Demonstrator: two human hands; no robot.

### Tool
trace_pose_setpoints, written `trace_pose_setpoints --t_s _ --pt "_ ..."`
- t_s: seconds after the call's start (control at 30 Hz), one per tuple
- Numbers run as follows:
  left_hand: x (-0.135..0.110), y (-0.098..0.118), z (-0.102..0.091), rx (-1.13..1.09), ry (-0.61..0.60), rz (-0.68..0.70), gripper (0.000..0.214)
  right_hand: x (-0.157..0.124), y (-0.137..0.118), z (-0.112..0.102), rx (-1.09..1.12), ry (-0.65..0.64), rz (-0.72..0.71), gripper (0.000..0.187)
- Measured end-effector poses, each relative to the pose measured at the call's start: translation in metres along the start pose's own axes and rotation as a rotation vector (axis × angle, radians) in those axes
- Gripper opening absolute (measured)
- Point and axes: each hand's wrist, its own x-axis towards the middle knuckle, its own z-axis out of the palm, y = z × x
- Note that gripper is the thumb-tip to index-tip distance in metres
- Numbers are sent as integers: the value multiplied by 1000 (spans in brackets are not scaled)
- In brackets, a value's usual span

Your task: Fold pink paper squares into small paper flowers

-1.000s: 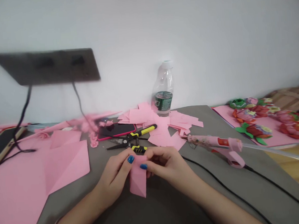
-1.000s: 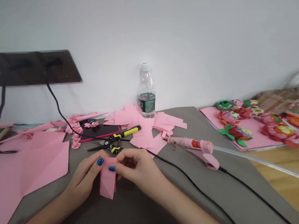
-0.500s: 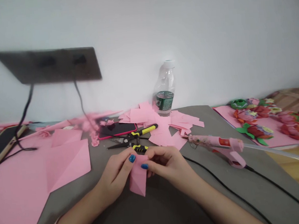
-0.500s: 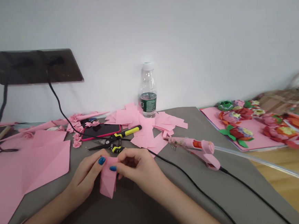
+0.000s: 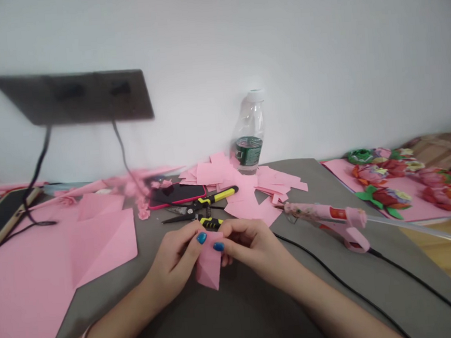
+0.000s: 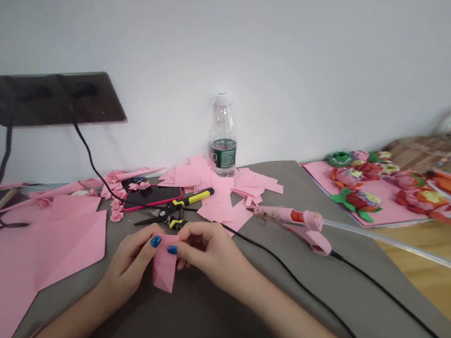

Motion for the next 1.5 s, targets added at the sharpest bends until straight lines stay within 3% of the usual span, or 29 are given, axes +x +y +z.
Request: trace_pose_setpoints --t_s 0.27,0.4,0.57,0.7,0.83,1.1,1.5 --pt "4 -2 1 -28 54 -90 34 3 4 -4 -6 23 -15 40" --pt "5 -1 0 -47 -56 -104 34 4 4 -5 -22 53 -19 43" --pt "6 -1 0 -32 -28 -96 38 4 5 -5 -10 69 -26 44" --pt "5 -3 0 -57 -110 -128 42 5 6 -4 -3 100 -41 44" --pt "4 -5 -1 -5 -85 -149 42 6 7 -5 4 111 -47 43" --pt "5 -4 1 -244 -255 -340 48 9 10 -12 44 203 -76 43" --pt "5 -6 1 -264 -237 -363 54 8 10 -11 32 225 -98 42"
